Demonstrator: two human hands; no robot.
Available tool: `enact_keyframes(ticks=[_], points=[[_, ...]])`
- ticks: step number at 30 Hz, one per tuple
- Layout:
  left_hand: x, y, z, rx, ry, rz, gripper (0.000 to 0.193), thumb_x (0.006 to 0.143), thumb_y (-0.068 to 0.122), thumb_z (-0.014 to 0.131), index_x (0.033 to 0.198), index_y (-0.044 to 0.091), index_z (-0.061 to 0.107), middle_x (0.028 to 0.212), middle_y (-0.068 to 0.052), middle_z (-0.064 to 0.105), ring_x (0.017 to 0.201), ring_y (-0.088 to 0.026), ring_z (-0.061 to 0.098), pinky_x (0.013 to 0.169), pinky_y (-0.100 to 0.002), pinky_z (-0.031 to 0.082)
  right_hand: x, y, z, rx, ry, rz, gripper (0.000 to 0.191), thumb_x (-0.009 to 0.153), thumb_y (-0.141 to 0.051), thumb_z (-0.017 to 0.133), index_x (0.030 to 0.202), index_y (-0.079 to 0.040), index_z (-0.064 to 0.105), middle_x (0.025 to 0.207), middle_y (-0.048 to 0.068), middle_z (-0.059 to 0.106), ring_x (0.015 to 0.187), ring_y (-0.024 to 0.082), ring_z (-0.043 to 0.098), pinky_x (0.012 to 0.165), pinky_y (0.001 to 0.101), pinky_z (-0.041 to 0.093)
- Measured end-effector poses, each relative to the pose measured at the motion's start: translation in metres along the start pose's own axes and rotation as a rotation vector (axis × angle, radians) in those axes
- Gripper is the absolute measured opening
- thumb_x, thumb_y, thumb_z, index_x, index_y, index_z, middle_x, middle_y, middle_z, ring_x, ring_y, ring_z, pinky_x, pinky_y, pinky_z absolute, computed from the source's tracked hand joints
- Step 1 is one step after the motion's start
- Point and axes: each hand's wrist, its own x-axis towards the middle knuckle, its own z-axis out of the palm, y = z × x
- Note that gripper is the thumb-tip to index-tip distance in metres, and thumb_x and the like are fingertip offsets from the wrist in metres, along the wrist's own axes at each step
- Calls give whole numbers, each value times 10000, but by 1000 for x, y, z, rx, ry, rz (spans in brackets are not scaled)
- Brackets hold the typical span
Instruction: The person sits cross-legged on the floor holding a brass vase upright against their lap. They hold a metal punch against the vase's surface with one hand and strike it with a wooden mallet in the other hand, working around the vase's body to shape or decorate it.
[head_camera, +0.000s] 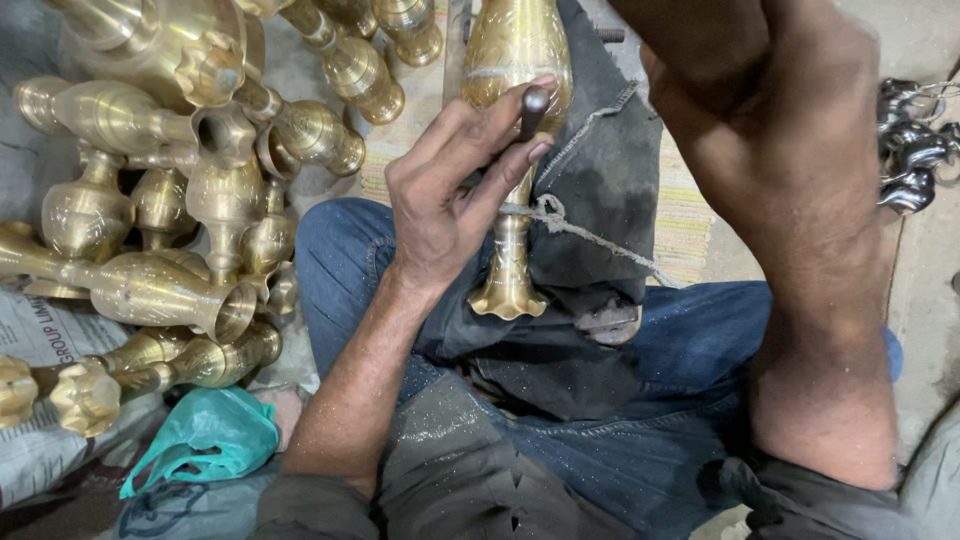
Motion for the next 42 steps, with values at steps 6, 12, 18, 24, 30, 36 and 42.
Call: enact_keyframes(ticks=[6, 12, 18, 24, 30, 36, 42], points=[[1, 1, -1, 26, -24, -60, 379, 963, 113, 847, 1316, 55, 721, 975, -35, 699, 826, -107, 706, 692, -270, 602, -14, 7, 1, -448, -40, -146, 267, 970, 6, 729, 1184, -67, 587, 1081, 98, 649, 1024, 293, 656, 878, 409, 504], [4, 5, -3, -7, -22, -42, 372, 984, 108, 834, 1331, 57, 711, 1015, -32, 706, 895, -111, 723, 716, -242, 608, -12, 14, 3, -208, 45, -175, 351, 955, 29, 716, 1270, -19, 567, 1153, 125, 655, 1049, 311, 657, 906, 398, 522], [6, 8, -5, 13, -37, -60, 373, 969, 70, 845, 1320, 28, 723, 972, -56, 692, 834, -133, 691, 716, -286, 567, -2, -4, -2, -414, 102, -237, 373, 868, 47, 737, 1215, -29, 623, 1091, 138, 697, 964, 318, 694, 822, 407, 529], [3, 3, -6, -24, -20, -5, 395, 981, 56, 852, 1337, 22, 684, 1053, -61, 700, 874, -105, 714, 738, -238, 602, 8, -14, -5, -310, 45, -114, 274, 943, -36, 810, 1166, -34, 652, 995, 142, 705, 906, 305, 727, 764, 426, 538], [2, -4, -3, -81, -22, 11, 373, 995, 85, 832, 1333, 59, 676, 1138, -63, 719, 951, -109, 741, 784, -219, 663, 6, -9, -2, -288, 29, -106, 235, 970, -33, 778, 1167, -42, 652, 1008, 130, 706, 942, 311, 714, 786, 416, 526], [4, 1, -7, -63, -14, 59, 309, 974, 90, 814, 1255, 86, 686, 1126, -80, 704, 996, -138, 725, 836, -271, 629, 4, -6, -2, -342, 9, -96, 209, 1007, -69, 795, 1169, -56, 665, 949, 119, 694, 870, 296, 711, 765, 406, 520], [6, 3, -7, -105, -9, 28, 326, 965, 71, 809, 1262, 50, 675, 1199, -108, 696, 1049, -153, 735, 898, -278, 656, 1, -3, -3, -527, 47, -278, 260, 964, -16, 809, 1167, -42, 649, 997, 99, 690, 907, 276, 698, 853, 441, 530]])
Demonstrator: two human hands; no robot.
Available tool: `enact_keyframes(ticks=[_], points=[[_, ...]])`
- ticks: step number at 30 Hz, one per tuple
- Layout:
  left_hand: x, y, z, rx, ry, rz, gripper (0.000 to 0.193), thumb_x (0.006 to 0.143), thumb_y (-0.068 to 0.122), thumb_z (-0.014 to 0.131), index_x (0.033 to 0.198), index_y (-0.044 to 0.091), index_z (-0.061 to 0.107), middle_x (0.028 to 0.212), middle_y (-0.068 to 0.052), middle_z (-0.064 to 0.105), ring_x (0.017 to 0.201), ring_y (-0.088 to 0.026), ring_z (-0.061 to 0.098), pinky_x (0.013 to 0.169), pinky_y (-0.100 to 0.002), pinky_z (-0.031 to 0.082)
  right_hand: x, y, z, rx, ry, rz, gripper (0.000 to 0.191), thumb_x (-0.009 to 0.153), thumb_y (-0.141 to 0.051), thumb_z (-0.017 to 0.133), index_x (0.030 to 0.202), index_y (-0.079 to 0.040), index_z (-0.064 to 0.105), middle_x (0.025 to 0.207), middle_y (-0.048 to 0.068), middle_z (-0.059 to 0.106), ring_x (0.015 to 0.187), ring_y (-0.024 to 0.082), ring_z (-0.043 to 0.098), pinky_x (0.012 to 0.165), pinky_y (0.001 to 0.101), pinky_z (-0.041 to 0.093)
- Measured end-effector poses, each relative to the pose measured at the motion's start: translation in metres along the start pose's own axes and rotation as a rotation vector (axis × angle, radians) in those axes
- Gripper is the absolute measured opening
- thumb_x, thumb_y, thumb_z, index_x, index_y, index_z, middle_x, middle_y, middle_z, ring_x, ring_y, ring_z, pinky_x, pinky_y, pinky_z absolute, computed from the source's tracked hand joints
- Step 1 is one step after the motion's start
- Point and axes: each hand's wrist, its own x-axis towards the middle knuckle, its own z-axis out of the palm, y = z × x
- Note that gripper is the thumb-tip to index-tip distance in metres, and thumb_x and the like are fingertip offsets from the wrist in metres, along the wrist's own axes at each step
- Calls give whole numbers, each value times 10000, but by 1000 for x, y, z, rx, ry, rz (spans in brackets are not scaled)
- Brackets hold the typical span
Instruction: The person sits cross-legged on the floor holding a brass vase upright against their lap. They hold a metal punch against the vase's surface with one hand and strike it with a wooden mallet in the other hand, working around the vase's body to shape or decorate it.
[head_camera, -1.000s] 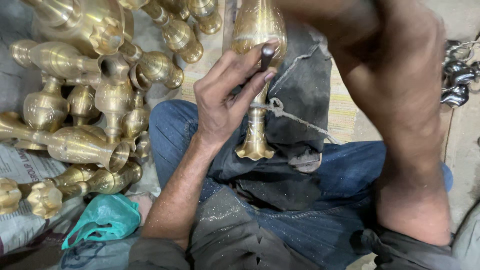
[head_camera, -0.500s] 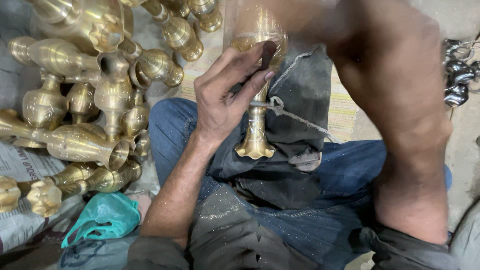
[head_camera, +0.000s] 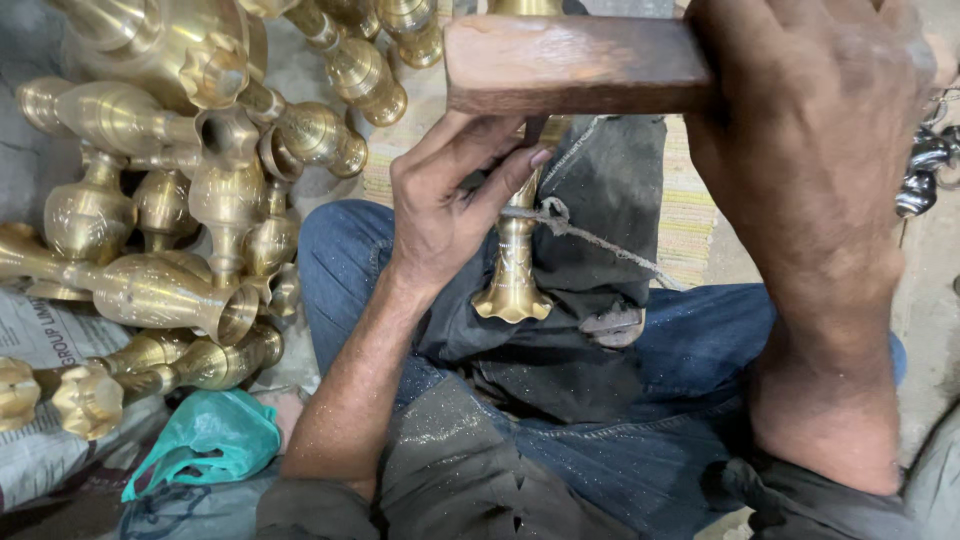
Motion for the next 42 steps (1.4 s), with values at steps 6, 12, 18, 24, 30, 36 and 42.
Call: enact_keyframes(ticks=[6, 12, 18, 24, 30, 36, 42], points=[[0, -3, -2, 74, -10, 57, 287, 1010, 74, 838, 1257, 82, 693, 1150, -77, 720, 1010, -116, 736, 858, -232, 620, -7, 1, 6, 170, -89, 94, 263, 963, 10, 743, 1171, -38, 590, 1064, 116, 672, 990, 323, 685, 858, 435, 528], [0, -2, -2, 57, -12, 44, 350, 967, 91, 816, 1284, 75, 669, 1194, -112, 707, 1038, -158, 731, 886, -285, 615, -12, 7, 13, 312, -30, 97, 355, 942, 41, 763, 1246, -1, 584, 1040, 152, 661, 942, 372, 661, 849, 453, 524], [2, -6, -2, 11, -37, 52, 349, 985, 121, 811, 1299, 84, 665, 1180, -91, 698, 1063, -168, 722, 906, -290, 638, -12, 9, 17, 420, -52, 127, 305, 942, 51, 698, 1210, -13, 566, 1101, 141, 675, 1006, 358, 685, 864, 421, 533], [-1, -9, -3, 23, -33, 42, 285, 987, 129, 820, 1233, 95, 680, 1086, -52, 684, 971, -124, 706, 801, -275, 615, 1, 1, 10, 514, -104, 266, 295, 1003, -43, 723, 1272, -50, 602, 994, 103, 697, 927, 303, 724, 780, 396, 552], [-2, -10, -6, -25, -82, -9, 362, 1011, 118, 838, 1337, 69, 688, 983, -38, 660, 872, -97, 684, 715, -237, 593, 14, -6, 4, 502, -154, 345, 280, 950, -99, 801, 1131, -19, 603, 892, 143, 660, 822, 317, 693, 709, 444, 512], [-2, -10, -6, -31, -91, -19, 380, 994, 111, 839, 1337, 50, 688, 1025, -43, 676, 880, -113, 709, 718, -241, 596, 9, -7, 6, 567, -89, 228, 247, 1017, -37, 755, 1183, -10, 574, 1041, 115, 680, 978, 274, 718, 812, 401, 526], [-1, -14, -9, 3, -105, -70, 383, 946, 95, 832, 1295, 8, 701, 1043, -86, 735, 901, -143, 711, 755, -266, 577, 17, -10, 11, 471, -154, 318, 210, 1056, -91, 767, 1133, -30, 581, 1005, 119, 675, 948, 270, 712, 768, 434, 537]])
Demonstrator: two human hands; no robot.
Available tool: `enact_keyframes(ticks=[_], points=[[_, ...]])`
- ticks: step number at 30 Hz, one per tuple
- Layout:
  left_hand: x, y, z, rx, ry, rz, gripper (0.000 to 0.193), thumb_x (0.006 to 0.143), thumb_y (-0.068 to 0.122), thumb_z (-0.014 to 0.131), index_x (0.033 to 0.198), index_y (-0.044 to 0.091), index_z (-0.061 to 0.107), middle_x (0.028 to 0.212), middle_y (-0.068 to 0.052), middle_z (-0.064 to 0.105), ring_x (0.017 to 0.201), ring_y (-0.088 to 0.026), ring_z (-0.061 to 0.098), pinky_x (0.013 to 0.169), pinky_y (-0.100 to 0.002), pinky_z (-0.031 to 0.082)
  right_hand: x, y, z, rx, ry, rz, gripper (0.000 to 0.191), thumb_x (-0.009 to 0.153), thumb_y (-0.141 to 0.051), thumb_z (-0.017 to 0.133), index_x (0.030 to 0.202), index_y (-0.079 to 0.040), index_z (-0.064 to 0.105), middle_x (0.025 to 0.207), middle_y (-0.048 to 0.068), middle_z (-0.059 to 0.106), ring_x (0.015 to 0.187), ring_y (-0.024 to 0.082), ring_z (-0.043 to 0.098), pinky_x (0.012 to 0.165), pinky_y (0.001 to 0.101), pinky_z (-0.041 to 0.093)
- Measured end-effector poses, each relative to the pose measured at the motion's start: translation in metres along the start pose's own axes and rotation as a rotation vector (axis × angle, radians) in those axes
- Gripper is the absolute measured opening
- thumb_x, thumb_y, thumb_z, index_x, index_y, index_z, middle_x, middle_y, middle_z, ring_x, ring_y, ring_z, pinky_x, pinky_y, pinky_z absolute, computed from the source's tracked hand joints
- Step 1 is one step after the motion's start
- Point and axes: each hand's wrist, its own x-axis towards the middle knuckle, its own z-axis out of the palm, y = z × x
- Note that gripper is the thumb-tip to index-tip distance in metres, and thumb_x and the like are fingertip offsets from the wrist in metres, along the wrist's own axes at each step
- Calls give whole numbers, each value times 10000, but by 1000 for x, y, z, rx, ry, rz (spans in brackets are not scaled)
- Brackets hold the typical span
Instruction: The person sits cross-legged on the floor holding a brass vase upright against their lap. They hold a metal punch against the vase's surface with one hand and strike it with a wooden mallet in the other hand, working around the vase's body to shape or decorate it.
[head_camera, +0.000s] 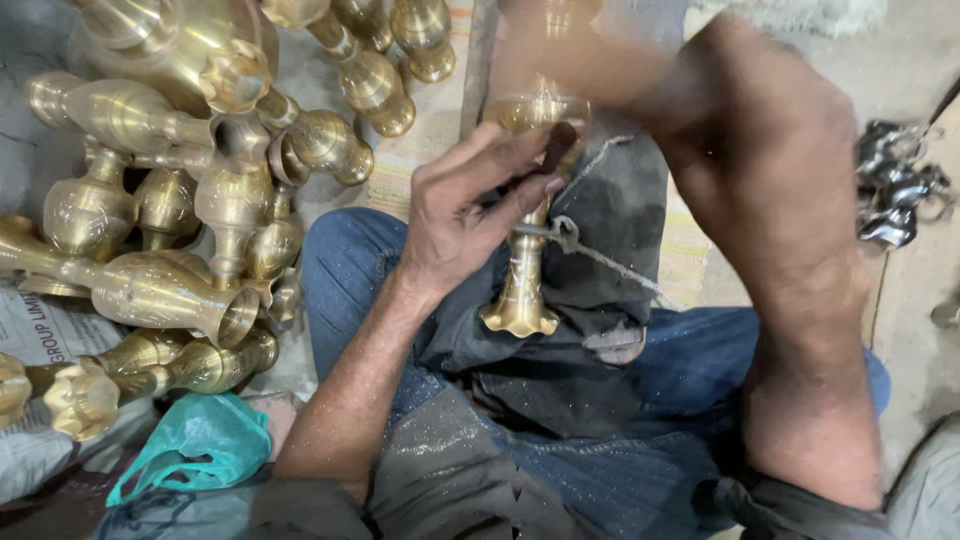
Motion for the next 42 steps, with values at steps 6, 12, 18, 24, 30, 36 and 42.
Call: enact_keyframes(ticks=[6, 12, 18, 24, 30, 36, 42], points=[[-27, -5, -3, -173, 265, 14, 276, 1046, 63, 766, 1315, 58, 703, 1155, -79, 750, 978, -156, 773, 856, -253, 686, 15, 6, 32, 277, -59, 157, 641, 874, -253, 896, 1338, -78, 491, 1216, 145, 677, 1140, 280, 684, 919, 435, 579], [-60, -14, -23, -423, 469, -429, 375, 1033, 65, 695, 1388, -35, 628, 906, -35, 694, 862, -159, 761, 751, -272, 621, 33, 55, 86, 570, -169, -91, 1165, 749, -186, 1014, 1627, -94, 254, 1563, 278, 473, 1449, 395, 469, 1093, 504, 479], [-47, -7, -33, -350, 243, -530, 379, 998, 77, 711, 1364, -5, 653, 920, -62, 761, 843, -176, 798, 754, -295, 690, 28, 59, 86, 892, -340, 303, 1171, 706, -347, 931, 1628, -143, 238, 1611, 154, 440, 1404, 326, 548, 792, 468, 626], [-9, 10, -12, -196, 29, -28, 359, 1014, 79, 766, 1356, 45, 661, 1214, -146, 744, 1079, -217, 773, 926, -325, 668, 3, 46, 67, 616, -107, 164, 743, 967, -292, 830, 1509, -58, 380, 1389, 225, 593, 1311, 321, 598, 1010, 486, 539], [20, -2, -7, 101, -189, 224, 352, 998, 192, 788, 1312, 66, 690, 1157, -123, 774, 987, -198, 791, 830, -303, 686, -24, 40, 37, 165, 58, 178, 483, 962, -130, 834, 1339, -40, 547, 1207, 197, 667, 1127, 420, 667, 897, 498, 526], [19, -4, -8, 144, -237, 172, 334, 1007, 224, 774, 1295, 70, 707, 1148, -114, 778, 971, -194, 791, 802, -308, 688, -33, 28, 18, -76, 216, -101, 456, 871, -25, 821, 1285, -54, 633, 1091, 139, 638, 967, 375, 654, 807, 472, 499], [18, 4, -9, 120, -219, 135, 340, 995, 214, 778, 1284, 53, 701, 1122, -113, 778, 958, -189, 789, 792, -311, 688, -36, 34, 17, -328, 303, -72, 313, 923, -103, 856, 1150, -80, 641, 1004, 57, 679, 953, 258, 664, 821, 434, 465]])
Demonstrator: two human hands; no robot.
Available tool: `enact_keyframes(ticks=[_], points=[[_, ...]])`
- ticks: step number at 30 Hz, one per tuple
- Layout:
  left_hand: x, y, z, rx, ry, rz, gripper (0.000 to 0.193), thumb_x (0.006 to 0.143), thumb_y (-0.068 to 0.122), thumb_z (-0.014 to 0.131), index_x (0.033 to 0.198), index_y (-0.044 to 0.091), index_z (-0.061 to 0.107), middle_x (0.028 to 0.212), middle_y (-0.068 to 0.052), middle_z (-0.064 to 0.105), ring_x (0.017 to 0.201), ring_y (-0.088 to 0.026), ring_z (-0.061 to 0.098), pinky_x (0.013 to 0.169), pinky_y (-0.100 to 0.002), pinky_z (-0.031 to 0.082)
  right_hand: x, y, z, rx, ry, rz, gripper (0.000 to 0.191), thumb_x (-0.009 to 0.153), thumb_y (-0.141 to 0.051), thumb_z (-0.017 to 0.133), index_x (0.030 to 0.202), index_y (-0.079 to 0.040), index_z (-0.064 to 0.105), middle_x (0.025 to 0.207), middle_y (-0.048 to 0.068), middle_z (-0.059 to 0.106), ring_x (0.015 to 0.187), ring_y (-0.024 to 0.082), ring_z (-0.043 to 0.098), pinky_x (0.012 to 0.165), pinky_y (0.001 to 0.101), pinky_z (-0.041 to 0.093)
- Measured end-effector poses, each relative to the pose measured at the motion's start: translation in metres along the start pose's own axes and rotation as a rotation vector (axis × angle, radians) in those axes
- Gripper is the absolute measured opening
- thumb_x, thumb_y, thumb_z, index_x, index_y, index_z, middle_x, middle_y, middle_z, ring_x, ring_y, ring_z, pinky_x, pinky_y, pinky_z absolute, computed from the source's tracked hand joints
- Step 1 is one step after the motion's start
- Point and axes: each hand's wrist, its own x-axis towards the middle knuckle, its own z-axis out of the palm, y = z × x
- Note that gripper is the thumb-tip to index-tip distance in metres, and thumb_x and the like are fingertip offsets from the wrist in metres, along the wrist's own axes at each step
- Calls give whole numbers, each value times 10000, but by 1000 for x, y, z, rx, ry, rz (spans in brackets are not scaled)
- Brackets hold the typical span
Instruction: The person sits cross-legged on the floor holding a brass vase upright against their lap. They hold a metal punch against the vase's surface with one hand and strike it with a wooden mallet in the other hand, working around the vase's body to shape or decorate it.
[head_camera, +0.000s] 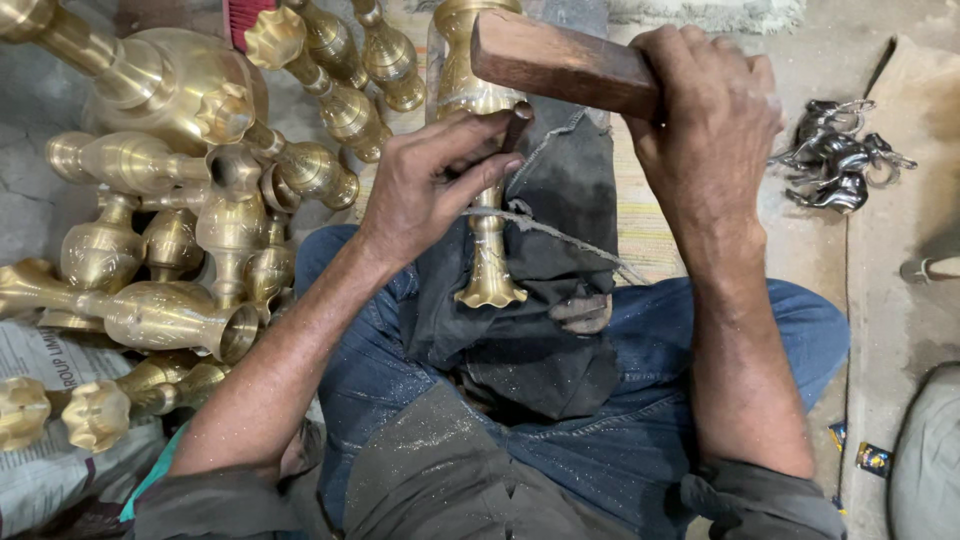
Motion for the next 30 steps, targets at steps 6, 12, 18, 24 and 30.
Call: enact_keyframes(ticks=[6, 12, 18, 24, 30], points=[[0, 1, 1, -59, 12, 29, 371, 1019, 158, 755, 1355, 32, 660, 1117, -106, 758, 1004, -192, 786, 851, -312, 698, -3, 11, 11, 840, -66, 382, 232, 991, -113, 797, 1088, -62, 593, 948, 9, 668, 854, 159, 658, 777, 366, 539], [1, -3, 1, -24, 12, 64, 378, 1018, 154, 766, 1363, 49, 652, 1119, -104, 753, 1002, -186, 781, 858, -309, 695, -3, 4, -3, 288, 31, 92, 254, 960, -38, 848, 1045, -30, 609, 855, 100, 649, 801, 251, 633, 761, 402, 529], [3, -1, 0, 39, 7, 19, 364, 979, 187, 805, 1297, 55, 687, 1101, -103, 772, 888, -174, 775, 745, -302, 668, 1, 0, -7, 292, -30, 54, 261, 895, -13, 803, 1076, -24, 616, 873, 92, 684, 812, 287, 704, 790, 460, 561], [3, 0, 0, -8, 2, 40, 322, 1002, 183, 788, 1279, 52, 688, 1142, -112, 757, 935, -171, 783, 787, -277, 692, -7, 2, -1, 345, -24, 38, 233, 943, 57, 775, 1111, 0, 624, 971, 168, 680, 924, 383, 675, 794, 467, 541], [4, -2, -2, -40, -10, 72, 356, 1030, 157, 758, 1351, 40, 658, 1082, -88, 746, 974, -174, 781, 831, -283, 695, 5, -4, -4, 652, -37, 161, 187, 971, 3, 775, 1048, -46, 612, 923, 113, 665, 959, 336, 720, 974, 475, 572]])
